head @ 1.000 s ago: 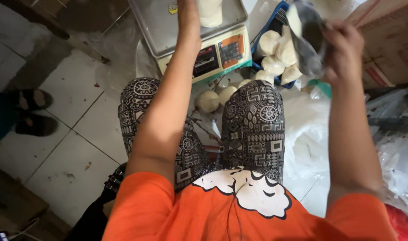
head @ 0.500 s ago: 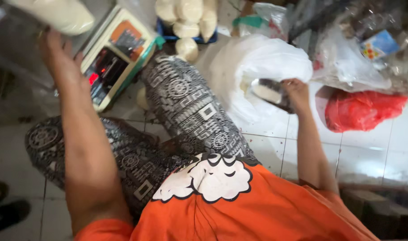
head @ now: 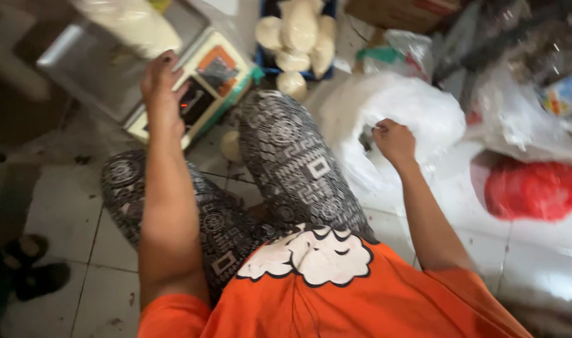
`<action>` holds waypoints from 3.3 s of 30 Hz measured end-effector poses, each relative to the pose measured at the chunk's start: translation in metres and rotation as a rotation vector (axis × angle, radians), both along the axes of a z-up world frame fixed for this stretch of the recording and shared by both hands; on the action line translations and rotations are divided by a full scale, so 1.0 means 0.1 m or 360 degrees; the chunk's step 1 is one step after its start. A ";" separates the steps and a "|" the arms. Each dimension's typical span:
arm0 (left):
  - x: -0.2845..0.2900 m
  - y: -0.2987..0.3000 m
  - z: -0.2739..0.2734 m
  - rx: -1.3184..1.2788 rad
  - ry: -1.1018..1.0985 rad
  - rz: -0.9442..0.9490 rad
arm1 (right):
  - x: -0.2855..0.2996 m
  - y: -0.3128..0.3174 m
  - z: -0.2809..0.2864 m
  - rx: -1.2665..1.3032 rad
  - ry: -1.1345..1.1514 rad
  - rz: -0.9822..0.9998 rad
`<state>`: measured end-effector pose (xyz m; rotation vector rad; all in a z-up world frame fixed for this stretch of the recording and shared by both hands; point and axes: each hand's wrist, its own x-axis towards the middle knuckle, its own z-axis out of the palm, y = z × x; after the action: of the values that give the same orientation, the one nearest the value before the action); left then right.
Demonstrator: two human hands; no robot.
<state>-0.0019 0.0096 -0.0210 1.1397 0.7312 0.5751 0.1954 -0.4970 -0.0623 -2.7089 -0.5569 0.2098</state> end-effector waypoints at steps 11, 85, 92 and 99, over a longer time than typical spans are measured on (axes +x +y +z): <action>0.39 0.87 -0.31 0.0123 -0.0519 0.0501 | 0.08 3.14 1.13 0.1128 0.0551 0.1227; -0.05 -2.32 1.23 0.1497 -0.0127 -0.0719 | -0.55 1.10 2.43 0.1481 0.0180 0.1224; 0.01 -2.24 1.29 0.1354 -0.0120 -0.0840 | -0.52 1.51 2.02 0.1550 0.0927 0.1049; -0.03 -2.22 1.24 0.1634 -0.0104 -0.0688 | -0.50 1.28 3.17 0.1690 -0.0342 0.0592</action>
<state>-0.0051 -0.2129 0.1028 2.1425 0.0632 0.6183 0.1455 -0.3691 0.2547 -1.5925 -0.9052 -0.2366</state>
